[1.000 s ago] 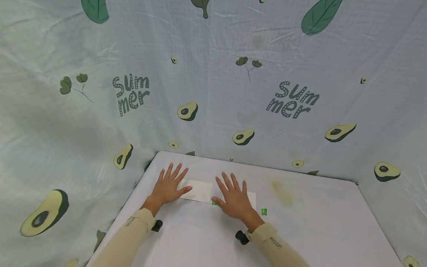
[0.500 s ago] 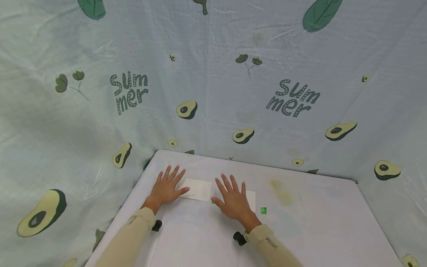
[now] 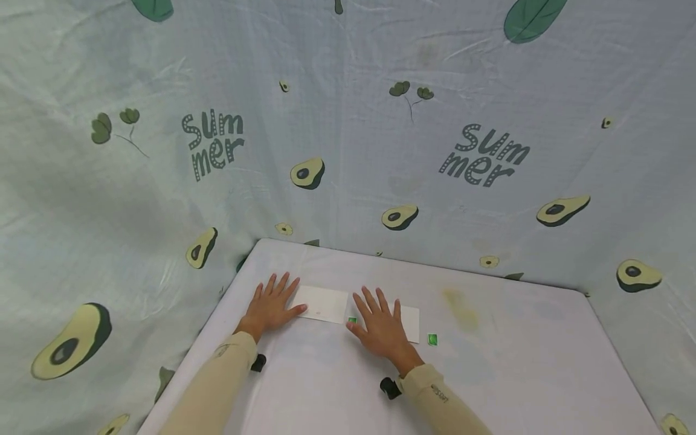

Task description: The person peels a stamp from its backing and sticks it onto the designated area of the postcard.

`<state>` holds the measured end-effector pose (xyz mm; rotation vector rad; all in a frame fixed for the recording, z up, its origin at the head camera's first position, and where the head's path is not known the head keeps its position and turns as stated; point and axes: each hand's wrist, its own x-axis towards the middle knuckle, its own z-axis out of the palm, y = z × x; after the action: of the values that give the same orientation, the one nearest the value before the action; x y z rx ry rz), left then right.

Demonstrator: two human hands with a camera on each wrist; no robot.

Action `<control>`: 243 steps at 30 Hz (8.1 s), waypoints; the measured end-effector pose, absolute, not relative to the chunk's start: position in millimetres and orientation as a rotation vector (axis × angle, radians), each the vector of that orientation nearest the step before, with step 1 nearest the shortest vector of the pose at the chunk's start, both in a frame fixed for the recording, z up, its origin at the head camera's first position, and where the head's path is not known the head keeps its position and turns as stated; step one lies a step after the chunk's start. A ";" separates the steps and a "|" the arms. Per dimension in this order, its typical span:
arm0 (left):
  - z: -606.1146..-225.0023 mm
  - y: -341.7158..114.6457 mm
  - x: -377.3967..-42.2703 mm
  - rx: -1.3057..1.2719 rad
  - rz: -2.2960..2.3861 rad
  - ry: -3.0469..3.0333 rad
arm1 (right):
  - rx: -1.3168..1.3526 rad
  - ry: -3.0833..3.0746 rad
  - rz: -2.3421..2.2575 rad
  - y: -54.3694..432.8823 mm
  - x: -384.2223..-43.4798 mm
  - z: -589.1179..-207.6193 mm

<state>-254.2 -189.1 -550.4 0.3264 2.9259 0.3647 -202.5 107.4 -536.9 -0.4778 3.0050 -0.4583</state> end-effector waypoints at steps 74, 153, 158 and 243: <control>-560.9 -185.6 -262.6 0.256 0.315 2.785 | -0.399 3.088 -0.764 100.0 -231.0 -574.2; -481.0 -139.7 -233.5 0.537 1.059 2.766 | -0.628 2.955 -1.181 121.4 -224.7 -454.6; -471.5 -125.9 -229.7 0.621 1.245 2.658 | -0.646 2.947 -1.194 121.5 -223.4 -451.5; -435.9 -60.3 -204.3 0.454 2.098 2.110 | -0.931 3.158 -1.806 118.4 -205.5 -451.2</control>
<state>-204.3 -60.3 -435.9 0.4545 2.1102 2.0980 -205.5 118.4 -451.2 -0.9306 3.1577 -1.8061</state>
